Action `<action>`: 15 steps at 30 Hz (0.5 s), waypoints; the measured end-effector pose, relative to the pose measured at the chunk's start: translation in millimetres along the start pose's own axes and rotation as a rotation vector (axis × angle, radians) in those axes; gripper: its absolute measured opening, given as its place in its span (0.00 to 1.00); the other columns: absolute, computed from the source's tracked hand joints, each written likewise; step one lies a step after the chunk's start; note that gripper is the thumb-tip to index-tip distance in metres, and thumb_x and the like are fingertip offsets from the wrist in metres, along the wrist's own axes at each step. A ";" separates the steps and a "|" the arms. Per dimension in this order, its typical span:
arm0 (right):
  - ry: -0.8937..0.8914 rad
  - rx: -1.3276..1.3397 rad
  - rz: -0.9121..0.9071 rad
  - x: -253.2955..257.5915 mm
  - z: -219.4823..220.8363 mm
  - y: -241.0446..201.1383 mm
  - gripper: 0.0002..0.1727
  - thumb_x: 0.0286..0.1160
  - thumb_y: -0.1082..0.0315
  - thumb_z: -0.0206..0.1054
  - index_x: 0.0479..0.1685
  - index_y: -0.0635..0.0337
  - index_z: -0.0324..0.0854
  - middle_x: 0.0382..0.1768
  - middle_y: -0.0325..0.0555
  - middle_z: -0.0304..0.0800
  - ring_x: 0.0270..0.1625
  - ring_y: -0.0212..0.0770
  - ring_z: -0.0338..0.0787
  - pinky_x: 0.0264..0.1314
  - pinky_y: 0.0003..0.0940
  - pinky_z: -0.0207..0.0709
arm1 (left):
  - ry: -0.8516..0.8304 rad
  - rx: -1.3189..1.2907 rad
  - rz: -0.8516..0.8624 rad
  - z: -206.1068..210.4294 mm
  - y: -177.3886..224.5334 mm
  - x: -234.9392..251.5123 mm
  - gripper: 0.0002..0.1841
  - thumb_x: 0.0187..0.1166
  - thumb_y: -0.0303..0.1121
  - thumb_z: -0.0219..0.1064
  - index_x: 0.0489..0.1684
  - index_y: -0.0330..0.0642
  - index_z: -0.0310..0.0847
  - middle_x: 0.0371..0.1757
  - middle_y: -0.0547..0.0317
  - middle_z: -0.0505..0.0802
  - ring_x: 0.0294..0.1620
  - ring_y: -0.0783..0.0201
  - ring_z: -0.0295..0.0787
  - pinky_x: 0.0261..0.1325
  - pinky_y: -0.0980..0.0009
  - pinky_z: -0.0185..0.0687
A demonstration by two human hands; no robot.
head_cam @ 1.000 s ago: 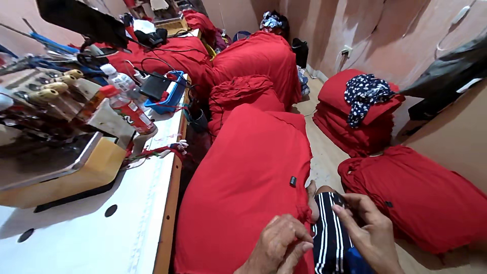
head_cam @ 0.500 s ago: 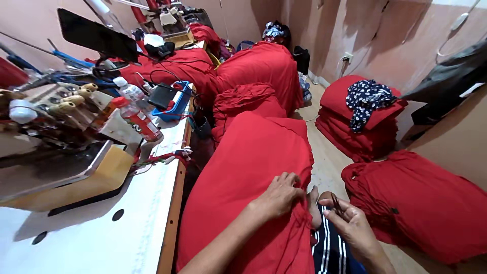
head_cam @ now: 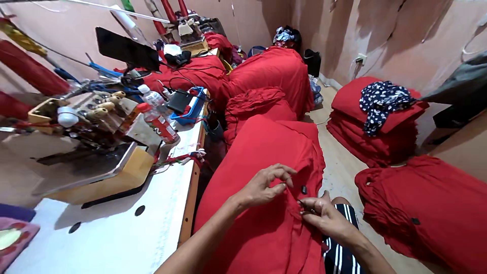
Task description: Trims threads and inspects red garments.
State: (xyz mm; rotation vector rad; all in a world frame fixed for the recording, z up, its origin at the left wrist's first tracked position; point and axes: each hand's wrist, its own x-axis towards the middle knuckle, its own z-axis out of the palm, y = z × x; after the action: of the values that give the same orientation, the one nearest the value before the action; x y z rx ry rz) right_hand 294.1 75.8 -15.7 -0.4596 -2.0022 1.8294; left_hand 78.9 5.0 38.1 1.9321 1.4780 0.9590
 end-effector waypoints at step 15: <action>0.092 -0.016 -0.099 -21.8 4.4 5.9 0.10 0.68 0.76 0.60 0.44 0.62 0.85 0.33 0.24 0.88 0.34 0.12 0.83 0.38 0.12 0.77 | 0.205 -0.224 -0.137 -3.2 -6.3 -24.9 0.11 0.80 0.24 0.56 0.48 0.29 0.83 0.49 0.62 0.88 0.45 0.81 0.80 0.50 0.82 0.76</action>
State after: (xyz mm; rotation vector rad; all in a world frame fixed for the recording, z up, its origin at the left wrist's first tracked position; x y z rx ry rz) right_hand 310.8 61.9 -23.3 -0.4335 -1.9440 1.7026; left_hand 68.7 -17.4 29.8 1.5924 1.5199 1.2318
